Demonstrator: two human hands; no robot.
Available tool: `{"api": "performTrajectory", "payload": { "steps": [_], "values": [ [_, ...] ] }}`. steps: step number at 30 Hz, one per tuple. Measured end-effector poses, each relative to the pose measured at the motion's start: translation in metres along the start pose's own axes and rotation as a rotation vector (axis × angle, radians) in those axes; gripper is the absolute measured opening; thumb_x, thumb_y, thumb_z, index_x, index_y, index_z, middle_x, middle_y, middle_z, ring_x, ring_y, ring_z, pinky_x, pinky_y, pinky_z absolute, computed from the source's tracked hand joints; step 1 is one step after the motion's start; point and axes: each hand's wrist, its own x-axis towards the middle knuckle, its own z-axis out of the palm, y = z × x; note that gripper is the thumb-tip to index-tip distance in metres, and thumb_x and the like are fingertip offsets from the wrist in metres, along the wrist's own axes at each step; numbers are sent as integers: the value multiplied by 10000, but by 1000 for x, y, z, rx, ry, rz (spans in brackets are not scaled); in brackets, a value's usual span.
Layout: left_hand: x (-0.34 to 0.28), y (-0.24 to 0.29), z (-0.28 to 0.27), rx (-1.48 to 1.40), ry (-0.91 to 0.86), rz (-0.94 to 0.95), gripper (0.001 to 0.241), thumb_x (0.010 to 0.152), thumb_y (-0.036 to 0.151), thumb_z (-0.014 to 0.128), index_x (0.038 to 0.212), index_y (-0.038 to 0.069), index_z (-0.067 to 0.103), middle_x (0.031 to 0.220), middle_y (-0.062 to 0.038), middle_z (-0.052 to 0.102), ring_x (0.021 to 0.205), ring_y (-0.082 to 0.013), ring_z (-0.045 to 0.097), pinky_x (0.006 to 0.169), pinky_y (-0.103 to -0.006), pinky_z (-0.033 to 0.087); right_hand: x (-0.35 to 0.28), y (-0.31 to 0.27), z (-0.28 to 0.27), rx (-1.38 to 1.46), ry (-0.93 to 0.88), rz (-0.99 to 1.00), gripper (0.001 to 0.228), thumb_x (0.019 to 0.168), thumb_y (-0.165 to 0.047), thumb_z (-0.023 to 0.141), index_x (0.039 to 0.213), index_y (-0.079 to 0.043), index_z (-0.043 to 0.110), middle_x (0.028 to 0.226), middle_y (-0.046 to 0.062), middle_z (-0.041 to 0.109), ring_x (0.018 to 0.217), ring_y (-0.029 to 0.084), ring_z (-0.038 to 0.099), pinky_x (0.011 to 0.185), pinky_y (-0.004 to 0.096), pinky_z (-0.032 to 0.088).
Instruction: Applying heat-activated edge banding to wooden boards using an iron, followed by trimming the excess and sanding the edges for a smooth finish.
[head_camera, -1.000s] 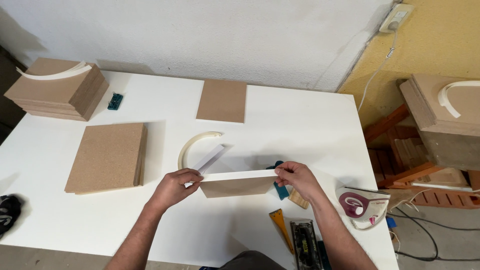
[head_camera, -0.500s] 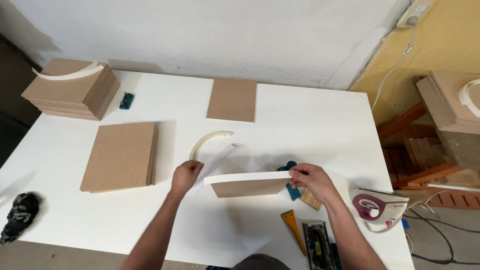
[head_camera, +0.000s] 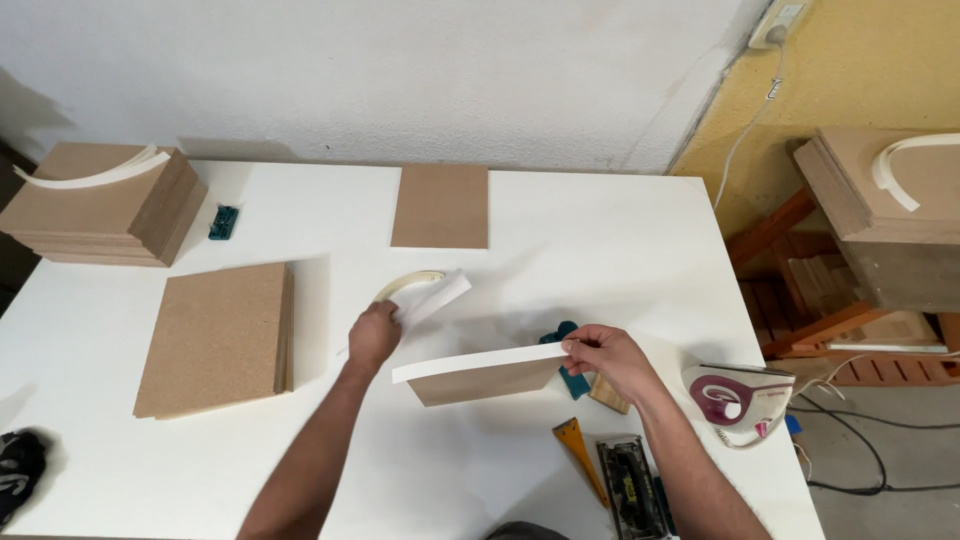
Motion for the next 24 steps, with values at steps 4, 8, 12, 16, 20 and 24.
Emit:
{"api": "performTrajectory", "payload": {
  "steps": [4,8,12,16,20,24],
  "values": [
    [-39,64,-106,122,101,244,356,960,163,587,1315,170,599,1169,-74,719,1046,-287,733,914,-420,593,-4,-7,3,-13,-14,-11,235,903,-52,754,1074,108,726,865,215,646,805,274,692,780,401,636],
    [-89,113,-139,308,349,664,385,1037,133,430,1361,216,620,1120,-69,747,994,-228,746,861,-350,579,-5,-9,4,-12,-18,-16,239,900,-57,755,1076,103,726,865,213,651,810,273,697,789,403,637],
    [-110,118,-126,322,344,771,402,1040,116,412,1374,183,624,1123,-92,743,986,-233,738,861,-348,567,14,10,-4,-3,-20,-26,239,892,-86,771,1052,89,734,856,209,663,793,270,693,787,404,641],
    [-114,108,-109,359,334,792,381,1031,124,447,1361,189,626,1111,-76,734,991,-215,723,871,-337,545,14,11,-1,22,-37,-34,251,879,-83,773,1060,85,732,851,202,668,782,263,686,774,397,641],
    [-123,110,-110,327,247,746,429,951,205,600,1378,172,622,1162,-89,719,1052,-234,696,924,-366,522,9,5,2,8,-35,-32,253,880,-96,760,1068,71,734,821,167,642,751,239,672,764,392,643],
    [-134,115,-117,276,209,795,529,927,338,656,1421,157,596,1189,-118,708,1102,-254,670,975,-387,487,11,5,1,-9,-34,-39,228,881,-99,751,1057,47,741,815,146,627,748,235,682,754,388,641]
  ]
}}
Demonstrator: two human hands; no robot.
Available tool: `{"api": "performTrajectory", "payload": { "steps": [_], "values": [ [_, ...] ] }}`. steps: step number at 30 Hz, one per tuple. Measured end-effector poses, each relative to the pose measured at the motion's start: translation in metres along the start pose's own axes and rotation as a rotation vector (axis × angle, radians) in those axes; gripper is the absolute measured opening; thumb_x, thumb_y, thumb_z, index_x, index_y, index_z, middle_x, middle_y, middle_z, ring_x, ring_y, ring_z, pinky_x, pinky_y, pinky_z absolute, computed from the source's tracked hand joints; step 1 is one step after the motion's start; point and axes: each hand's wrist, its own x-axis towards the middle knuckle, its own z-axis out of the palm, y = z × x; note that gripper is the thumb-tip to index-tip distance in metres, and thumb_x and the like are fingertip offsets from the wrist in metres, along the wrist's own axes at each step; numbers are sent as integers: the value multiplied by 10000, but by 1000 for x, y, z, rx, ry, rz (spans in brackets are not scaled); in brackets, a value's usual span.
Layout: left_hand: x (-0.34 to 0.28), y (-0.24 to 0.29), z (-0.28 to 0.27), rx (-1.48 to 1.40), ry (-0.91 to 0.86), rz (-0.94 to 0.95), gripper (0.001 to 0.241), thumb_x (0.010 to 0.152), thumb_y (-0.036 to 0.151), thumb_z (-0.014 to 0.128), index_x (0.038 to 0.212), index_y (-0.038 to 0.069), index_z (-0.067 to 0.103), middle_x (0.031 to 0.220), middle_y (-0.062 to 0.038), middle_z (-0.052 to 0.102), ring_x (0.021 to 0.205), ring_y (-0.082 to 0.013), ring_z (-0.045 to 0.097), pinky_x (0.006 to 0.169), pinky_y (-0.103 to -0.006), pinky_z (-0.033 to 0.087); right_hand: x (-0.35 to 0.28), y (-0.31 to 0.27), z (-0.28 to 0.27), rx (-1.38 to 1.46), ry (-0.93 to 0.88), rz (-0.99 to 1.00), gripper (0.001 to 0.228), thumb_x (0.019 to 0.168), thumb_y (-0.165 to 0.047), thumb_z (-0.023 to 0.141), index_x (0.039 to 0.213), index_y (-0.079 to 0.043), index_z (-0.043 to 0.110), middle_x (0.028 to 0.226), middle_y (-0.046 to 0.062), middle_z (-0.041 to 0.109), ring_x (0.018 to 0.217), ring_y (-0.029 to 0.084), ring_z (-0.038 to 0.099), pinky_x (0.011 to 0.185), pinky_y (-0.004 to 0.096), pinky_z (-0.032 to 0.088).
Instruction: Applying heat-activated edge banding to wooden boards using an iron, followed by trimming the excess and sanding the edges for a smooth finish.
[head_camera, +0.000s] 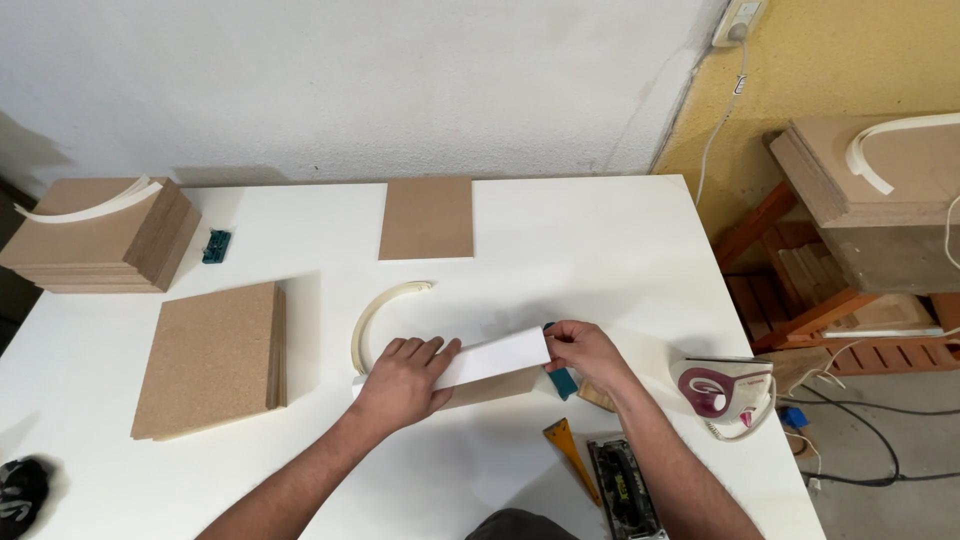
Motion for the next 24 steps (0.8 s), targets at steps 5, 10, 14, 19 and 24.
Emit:
{"api": "performTrajectory", "payload": {
  "steps": [5,10,14,19,24],
  "values": [
    [-6,4,2,-92,-13,72,649,978,633,553,1490,234,548,1314,-95,663,1200,-255,637,1019,-401,493,10,13,-3,59,16,-26,279,843,-82,826,1050,30,677,851,147,628,771,264,689,707,390,637],
    [-6,7,12,-177,-21,4,389,1050,396,523,1410,280,618,1304,-39,649,1175,-227,651,975,-371,535,7,9,0,43,29,-41,253,843,-75,822,1008,1,646,846,129,620,778,253,691,679,355,626],
    [-4,5,29,-247,1,-79,289,1038,302,555,1270,306,727,1112,17,701,1054,-168,708,893,-308,587,4,11,-3,-29,71,-51,214,832,-50,818,971,3,665,854,125,649,795,219,682,675,304,600],
    [-4,4,36,-233,-1,-92,299,1024,295,571,1274,368,718,1070,45,710,1020,-130,719,882,-284,592,-22,-11,2,-53,154,-37,161,907,-48,705,1058,8,719,903,154,685,832,211,674,747,313,579],
    [1,6,29,-251,-5,-104,313,1017,275,577,1280,376,715,1061,38,717,1012,-129,728,882,-284,600,-24,-5,4,-53,193,-46,177,936,-49,664,1096,-1,724,903,163,697,835,203,657,784,318,563]
  ]
}}
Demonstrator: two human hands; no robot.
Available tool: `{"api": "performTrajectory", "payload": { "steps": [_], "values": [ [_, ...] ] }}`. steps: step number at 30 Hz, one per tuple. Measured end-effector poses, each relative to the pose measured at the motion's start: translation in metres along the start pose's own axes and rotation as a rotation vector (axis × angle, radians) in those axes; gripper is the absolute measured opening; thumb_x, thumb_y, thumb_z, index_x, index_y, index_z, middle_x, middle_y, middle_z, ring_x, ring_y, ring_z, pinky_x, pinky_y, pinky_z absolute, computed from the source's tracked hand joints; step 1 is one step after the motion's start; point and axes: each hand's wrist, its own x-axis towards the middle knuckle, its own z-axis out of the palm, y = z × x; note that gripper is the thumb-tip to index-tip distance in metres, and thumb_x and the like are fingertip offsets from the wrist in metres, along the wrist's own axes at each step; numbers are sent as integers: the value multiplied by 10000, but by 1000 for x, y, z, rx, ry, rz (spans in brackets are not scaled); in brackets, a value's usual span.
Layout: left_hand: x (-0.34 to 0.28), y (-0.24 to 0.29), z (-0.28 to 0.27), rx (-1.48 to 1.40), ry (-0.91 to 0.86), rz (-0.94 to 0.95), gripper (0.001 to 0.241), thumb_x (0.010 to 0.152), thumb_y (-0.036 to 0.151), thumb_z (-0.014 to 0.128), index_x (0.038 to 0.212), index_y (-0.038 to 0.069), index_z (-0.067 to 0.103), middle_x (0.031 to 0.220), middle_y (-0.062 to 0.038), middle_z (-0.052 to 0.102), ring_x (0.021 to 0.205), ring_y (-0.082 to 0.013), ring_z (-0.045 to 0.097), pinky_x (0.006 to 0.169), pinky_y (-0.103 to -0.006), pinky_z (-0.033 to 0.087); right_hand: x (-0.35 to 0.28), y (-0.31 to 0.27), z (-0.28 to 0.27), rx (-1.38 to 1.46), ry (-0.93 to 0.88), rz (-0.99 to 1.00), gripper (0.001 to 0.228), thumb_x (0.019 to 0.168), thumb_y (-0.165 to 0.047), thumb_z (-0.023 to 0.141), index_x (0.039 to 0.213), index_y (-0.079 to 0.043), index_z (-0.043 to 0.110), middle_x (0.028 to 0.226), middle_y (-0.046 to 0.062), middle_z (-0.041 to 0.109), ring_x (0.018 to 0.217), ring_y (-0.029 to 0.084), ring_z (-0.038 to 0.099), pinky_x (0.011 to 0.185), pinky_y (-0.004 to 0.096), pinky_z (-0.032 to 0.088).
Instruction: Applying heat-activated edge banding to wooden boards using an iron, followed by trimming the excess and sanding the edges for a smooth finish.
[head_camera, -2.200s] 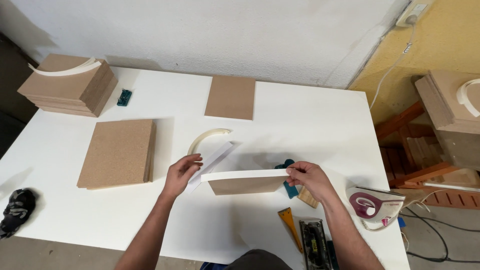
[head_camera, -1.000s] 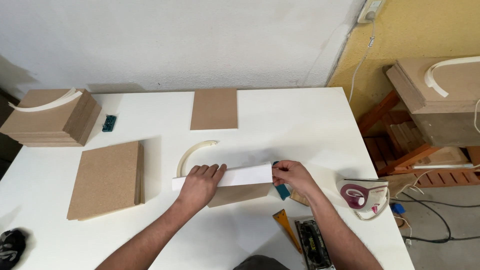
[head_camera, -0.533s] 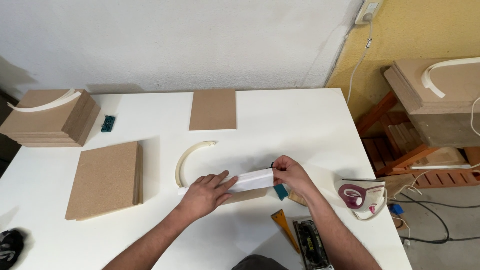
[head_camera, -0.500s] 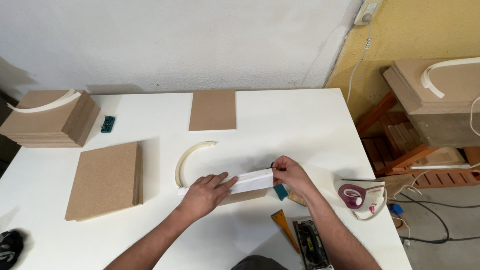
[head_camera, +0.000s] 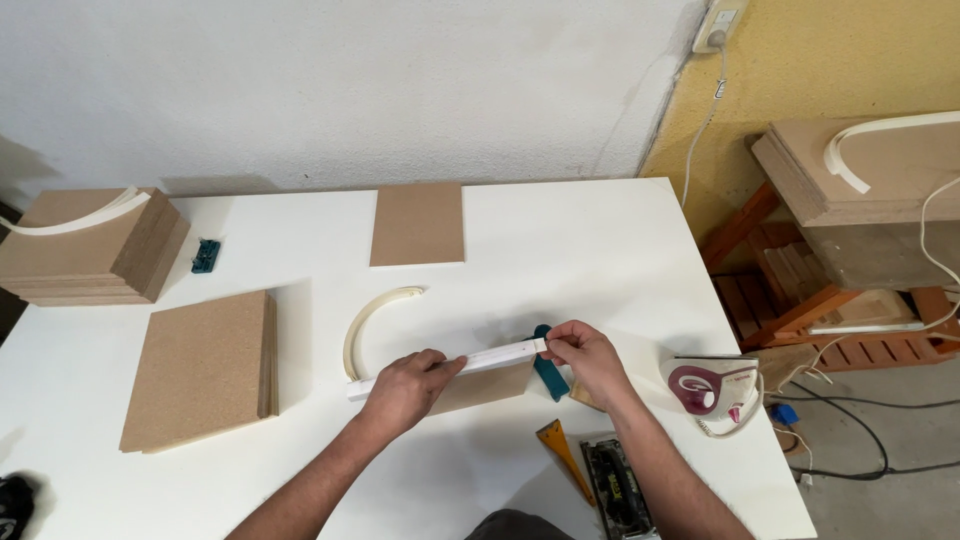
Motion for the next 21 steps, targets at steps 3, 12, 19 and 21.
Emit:
{"api": "performTrajectory", "payload": {
  "steps": [3,12,19,21],
  "values": [
    [5,6,1,5,19,20,310,1012,265,590,1279,358,718,1075,31,717,1024,-136,728,882,-294,603,1,6,-1,2,14,-15,168,937,-51,654,1084,-5,720,906,163,709,843,202,654,800,321,555],
    [15,14,8,-4,39,34,289,1020,245,583,1255,320,734,1053,3,707,994,-159,729,885,-312,593,21,22,-14,-510,-4,-702,363,818,-151,844,1162,-197,738,1263,39,680,1308,276,558,1128,435,415],
    [0,0,-9,-85,30,13,288,977,219,663,1222,334,759,1052,-4,726,1008,-179,732,895,-306,588,43,31,-11,-658,-234,-746,37,875,-139,783,904,-161,775,1070,19,783,1120,241,700,1005,401,536],
    [-13,-10,-26,-114,22,-19,275,952,221,694,1188,336,777,1041,-13,739,1003,-192,737,896,-317,594,43,30,-14,-650,-265,-697,37,870,-133,788,894,-148,765,1066,21,783,1110,242,706,994,403,547]
  ]
}}
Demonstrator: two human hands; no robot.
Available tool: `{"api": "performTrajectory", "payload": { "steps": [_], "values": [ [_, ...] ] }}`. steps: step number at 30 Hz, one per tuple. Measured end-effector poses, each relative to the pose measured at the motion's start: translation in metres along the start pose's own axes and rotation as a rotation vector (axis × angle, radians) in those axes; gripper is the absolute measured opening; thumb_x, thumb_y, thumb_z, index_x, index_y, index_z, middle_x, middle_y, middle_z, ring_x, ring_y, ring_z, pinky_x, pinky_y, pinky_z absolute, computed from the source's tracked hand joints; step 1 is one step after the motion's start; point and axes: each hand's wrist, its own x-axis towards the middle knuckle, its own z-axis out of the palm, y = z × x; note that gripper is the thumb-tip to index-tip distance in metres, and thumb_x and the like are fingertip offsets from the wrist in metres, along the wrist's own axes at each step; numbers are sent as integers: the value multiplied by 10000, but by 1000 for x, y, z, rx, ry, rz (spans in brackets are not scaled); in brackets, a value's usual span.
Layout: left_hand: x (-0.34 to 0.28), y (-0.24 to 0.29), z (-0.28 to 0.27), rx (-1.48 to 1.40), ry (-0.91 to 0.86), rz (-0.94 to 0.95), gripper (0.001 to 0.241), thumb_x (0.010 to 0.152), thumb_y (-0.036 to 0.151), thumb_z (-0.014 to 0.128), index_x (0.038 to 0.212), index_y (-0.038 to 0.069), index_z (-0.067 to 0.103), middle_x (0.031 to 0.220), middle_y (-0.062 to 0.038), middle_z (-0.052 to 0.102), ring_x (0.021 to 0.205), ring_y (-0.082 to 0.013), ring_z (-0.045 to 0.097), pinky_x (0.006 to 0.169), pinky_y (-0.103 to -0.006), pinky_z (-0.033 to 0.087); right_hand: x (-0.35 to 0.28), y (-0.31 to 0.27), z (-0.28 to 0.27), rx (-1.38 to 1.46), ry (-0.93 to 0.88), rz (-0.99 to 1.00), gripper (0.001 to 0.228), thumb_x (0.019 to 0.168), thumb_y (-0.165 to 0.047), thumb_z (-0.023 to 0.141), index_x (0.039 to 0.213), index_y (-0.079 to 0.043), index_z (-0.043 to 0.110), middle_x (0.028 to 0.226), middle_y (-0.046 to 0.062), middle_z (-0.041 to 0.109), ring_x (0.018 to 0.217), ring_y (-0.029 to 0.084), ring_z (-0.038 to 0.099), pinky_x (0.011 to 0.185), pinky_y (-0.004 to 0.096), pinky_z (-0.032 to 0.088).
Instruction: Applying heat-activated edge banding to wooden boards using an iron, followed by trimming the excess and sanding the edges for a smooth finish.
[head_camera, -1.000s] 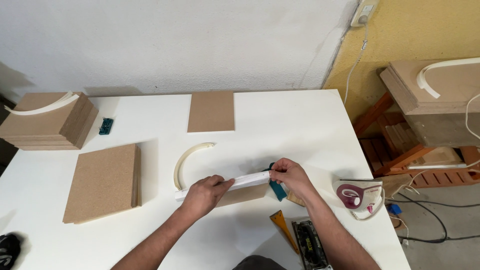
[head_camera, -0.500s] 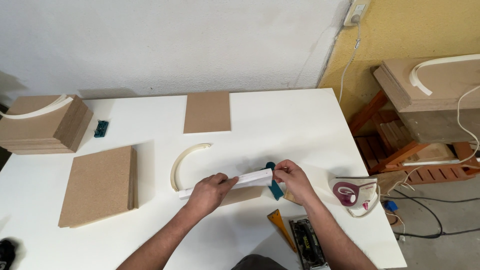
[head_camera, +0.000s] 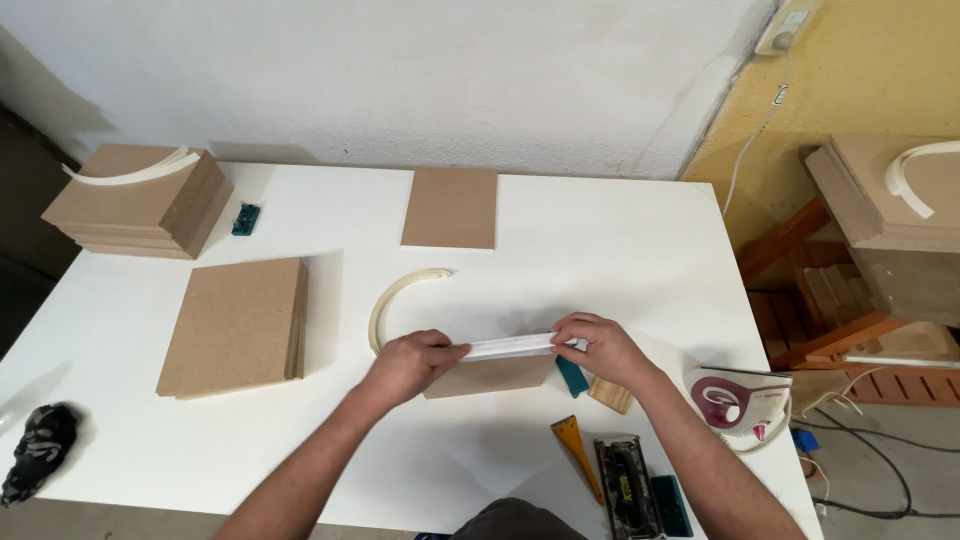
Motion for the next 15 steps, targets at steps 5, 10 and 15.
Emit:
{"api": "performTrajectory", "payload": {
  "steps": [5,10,15],
  "values": [
    [-32,-26,-28,-308,12,-222,248,887,176,772,1102,283,834,1051,-4,787,1011,-182,758,916,-318,614,-1,4,1,-8,40,-32,74,875,-101,780,926,-152,763,1033,9,781,1042,199,732,952,364,572],
    [-36,-34,-22,-408,43,-286,234,871,128,780,1035,277,856,1024,6,811,961,-186,777,852,-327,637,1,8,1,-44,41,-72,80,876,-111,781,912,-173,744,1013,-35,769,1002,163,734,923,329,580],
    [-35,-32,-24,-425,41,-292,214,848,114,796,985,263,867,996,-19,822,926,-202,787,821,-333,648,0,11,3,-129,73,-124,96,868,-102,778,891,-177,721,985,-52,755,965,142,738,893,301,593]
  ]
}}
